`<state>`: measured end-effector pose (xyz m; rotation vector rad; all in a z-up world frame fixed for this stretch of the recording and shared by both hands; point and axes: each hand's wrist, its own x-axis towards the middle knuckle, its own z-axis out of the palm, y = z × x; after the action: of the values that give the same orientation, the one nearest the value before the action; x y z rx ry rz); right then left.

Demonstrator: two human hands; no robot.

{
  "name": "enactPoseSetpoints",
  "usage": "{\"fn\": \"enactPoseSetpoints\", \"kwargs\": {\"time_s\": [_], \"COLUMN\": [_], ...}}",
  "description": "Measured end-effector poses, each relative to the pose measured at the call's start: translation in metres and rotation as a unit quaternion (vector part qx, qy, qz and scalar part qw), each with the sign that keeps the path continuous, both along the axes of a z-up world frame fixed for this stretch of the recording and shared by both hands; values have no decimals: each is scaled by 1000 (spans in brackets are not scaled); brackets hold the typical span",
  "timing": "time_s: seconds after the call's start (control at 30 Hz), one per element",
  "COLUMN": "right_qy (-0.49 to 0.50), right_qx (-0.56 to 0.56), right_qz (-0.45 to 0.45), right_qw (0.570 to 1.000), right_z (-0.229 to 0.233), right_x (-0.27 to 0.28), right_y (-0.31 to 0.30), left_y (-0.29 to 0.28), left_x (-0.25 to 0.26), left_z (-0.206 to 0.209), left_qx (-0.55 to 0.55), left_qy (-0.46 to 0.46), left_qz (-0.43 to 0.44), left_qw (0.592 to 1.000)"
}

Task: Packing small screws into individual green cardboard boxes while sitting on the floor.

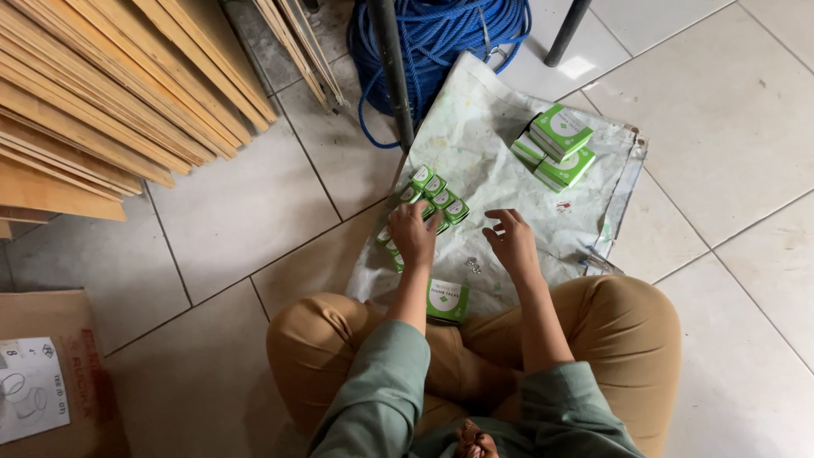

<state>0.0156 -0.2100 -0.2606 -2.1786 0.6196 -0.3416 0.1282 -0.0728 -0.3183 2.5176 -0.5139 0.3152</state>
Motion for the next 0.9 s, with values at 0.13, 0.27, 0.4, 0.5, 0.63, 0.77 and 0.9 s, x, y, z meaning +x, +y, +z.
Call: {"fn": "enactPoseSetpoints", "kwargs": {"time_s": [0.13,0.27,0.4,0.5,0.63,0.77,0.9], "right_qy": [22,33,52,54,66,59,68], "right_qx": [-11,3,-15,-11,-23,-36,-44], "right_qz": [-1,1,17,13,30,36,49], "right_qw": [1000,999,998,998,997,997,995], "right_z": [-12,-15,-20,-10,-23,-28,-49], "right_x": [3,4,3,0,-3,-4,-6], "right_y": [0,0,0,5,-1,-2,-1], "left_y": [22,39,45,45,47,46,54], "left_x": [43,72,72,70,73,71,71], "left_z": [-19,-57,-83,-80,-95,-72,-54], "left_qx": [3,142,156,144,151,142,102], "left_qy": [21,189,230,227,232,259,259], "left_qz": [59,62,65,75,75,64,101], "left_qw": [998,970,959,960,958,953,955]}}
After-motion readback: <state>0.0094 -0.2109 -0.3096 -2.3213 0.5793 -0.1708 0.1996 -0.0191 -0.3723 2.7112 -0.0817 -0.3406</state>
